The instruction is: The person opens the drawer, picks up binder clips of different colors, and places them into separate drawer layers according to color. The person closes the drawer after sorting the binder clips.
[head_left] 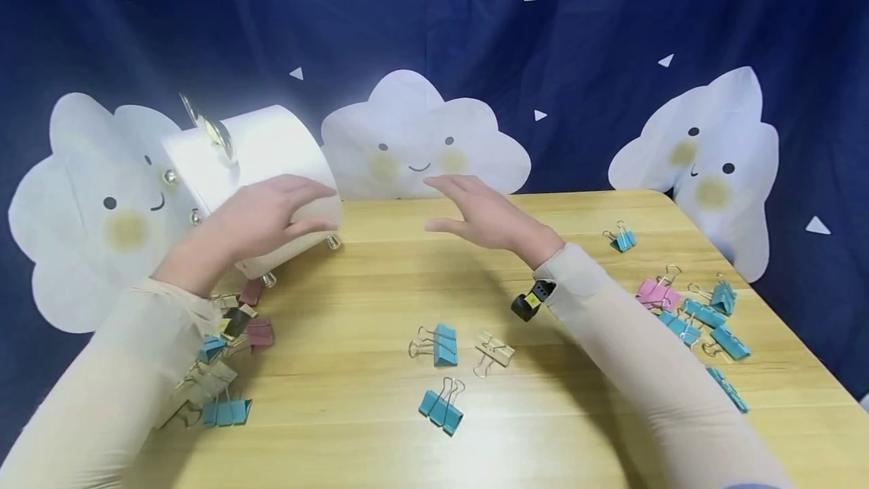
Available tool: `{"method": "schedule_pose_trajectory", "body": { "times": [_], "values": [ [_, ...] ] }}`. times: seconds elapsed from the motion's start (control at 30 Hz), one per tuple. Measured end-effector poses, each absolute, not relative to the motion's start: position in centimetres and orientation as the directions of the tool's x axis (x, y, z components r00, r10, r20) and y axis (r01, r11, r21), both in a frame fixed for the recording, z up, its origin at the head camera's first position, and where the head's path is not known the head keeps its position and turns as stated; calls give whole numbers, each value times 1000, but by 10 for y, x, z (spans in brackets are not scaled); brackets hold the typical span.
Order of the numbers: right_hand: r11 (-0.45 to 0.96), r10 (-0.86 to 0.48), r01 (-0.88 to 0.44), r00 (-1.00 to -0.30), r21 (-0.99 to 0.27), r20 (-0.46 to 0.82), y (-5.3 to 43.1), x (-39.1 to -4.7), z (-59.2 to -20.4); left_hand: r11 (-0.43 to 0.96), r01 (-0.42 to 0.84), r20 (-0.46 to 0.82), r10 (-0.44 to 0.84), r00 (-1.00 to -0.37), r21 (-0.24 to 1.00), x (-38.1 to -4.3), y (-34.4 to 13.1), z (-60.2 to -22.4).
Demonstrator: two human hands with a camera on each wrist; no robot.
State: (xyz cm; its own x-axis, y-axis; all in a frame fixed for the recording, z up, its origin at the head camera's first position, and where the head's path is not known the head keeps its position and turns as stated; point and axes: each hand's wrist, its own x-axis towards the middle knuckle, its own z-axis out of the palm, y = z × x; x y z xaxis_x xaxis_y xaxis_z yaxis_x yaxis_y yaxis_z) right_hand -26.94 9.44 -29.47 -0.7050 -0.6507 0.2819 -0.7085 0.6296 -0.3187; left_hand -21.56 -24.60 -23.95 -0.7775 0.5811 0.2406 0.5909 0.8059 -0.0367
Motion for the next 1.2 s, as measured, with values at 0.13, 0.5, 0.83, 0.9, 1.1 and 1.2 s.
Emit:
{"method": "schedule_pose_trajectory", "body": {
  "times": [0.13, 0.5, 0.83, 0.9, 1.1, 1.2],
  "values": [
    [607, -662, -726, -687, -324, 300, 80, -271, -291, 797, 597, 377, 582, -720, -90, -209, -260, -228],
    [561, -674, -747, -662, -357, 326, 45, -275, -282, 826, 556, 660, 469, -587, -92, -209, -295, -202],
    [538, -680, -758, -649, -370, 341, 10, -281, -276, 910, 400, 678, 226, -700, 109, -219, -310, -200],
    [533, -677, -755, -652, -382, 342, 5, -281, -274, 918, 359, 624, 182, -760, 170, -222, -313, -198],
    [524, -667, -743, -662, -416, 342, -9, -282, -272, 916, 270, 483, 100, -870, 298, -227, -320, -192],
    [501, -661, -742, -660, -445, 356, -16, -283, -273, 909, 253, 433, 92, -897, 331, -227, -322, -192]
  ]
}}
